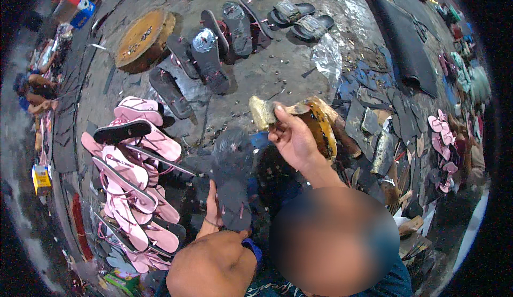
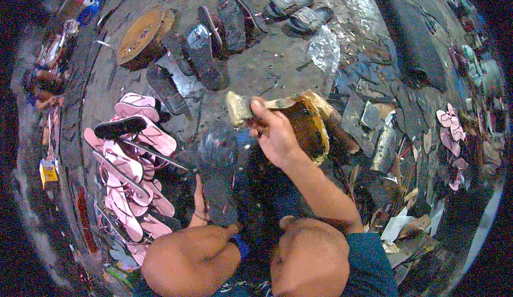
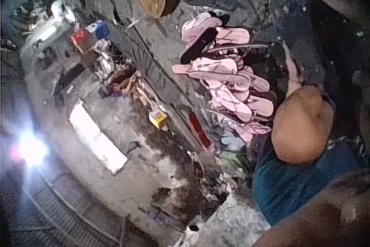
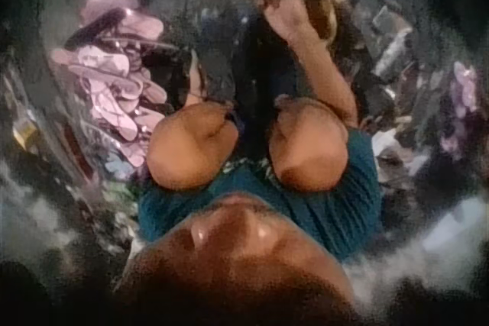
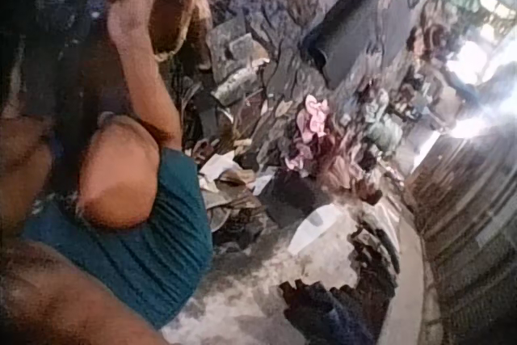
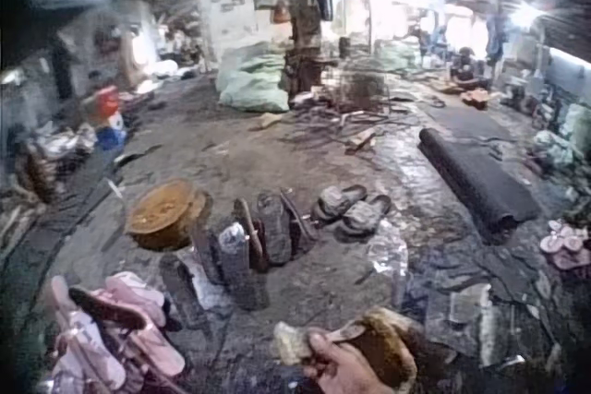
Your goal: The person sits on the floor and repeatedly applies a brown adhesive to the soles of pink flip-flops using a brush. They pick up each flip-flop, spread the adhesive, and place it back down, continuing the process with multiple units.
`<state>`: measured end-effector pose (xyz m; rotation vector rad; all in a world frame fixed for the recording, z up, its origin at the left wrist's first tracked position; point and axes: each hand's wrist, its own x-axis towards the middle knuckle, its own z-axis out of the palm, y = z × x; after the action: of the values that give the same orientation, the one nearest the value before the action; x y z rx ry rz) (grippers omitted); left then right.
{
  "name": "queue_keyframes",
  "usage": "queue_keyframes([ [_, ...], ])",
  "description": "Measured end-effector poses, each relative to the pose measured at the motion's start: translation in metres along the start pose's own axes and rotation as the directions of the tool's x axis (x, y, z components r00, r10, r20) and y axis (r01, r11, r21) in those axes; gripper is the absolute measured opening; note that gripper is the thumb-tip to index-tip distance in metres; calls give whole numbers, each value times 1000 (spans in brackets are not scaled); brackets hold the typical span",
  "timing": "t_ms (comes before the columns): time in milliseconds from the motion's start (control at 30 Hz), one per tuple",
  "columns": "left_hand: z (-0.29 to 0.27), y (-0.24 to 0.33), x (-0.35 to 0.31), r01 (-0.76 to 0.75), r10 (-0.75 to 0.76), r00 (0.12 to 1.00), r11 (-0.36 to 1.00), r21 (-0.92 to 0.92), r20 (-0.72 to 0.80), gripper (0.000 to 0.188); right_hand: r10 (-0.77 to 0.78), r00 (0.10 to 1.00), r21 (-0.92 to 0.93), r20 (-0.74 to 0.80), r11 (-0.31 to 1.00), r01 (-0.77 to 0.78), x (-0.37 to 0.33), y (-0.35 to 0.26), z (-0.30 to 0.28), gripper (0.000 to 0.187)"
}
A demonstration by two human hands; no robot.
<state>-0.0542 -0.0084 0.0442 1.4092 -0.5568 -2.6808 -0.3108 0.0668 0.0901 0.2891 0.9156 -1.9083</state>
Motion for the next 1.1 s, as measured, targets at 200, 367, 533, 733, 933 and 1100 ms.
queue_keyframes([
  [200, 95, 75, 44, -411, 443, 885, 888, -203, 145, 61, -395, 859, -712, 325, 496, 497, -7, 42, 21, 26],
  [367, 117, 100, 37, -485, 531, 833, 837, -254, 159, 56, -475, 808, -889, 350, 104, 446, 7, 16, 0, 21],
  [533, 84, 83, 61, -448, 453, 889, 891, -74, 73, 63, -286, 815, -644, 504, 504, 575, -31, 34, 50, 20],
  [733, 94, 82, 72, -469, 487, 868, 867, -166, 91, 66, -487, 749, -700, 450, 329, 634, -22, 21, 39, 23],
  [933, 94, 100, 59, -507, 555, 825, 811, -292, 110, 54, -485, 834, -852, 262, 290, 436, 10, 25, 1, 25],
  [1100, 93, 95, 56, -608, 629, 776, 763, -220, 39, 48, -532, 722, -694, 443, 307, 652, -16, 33, 25, 21],
])
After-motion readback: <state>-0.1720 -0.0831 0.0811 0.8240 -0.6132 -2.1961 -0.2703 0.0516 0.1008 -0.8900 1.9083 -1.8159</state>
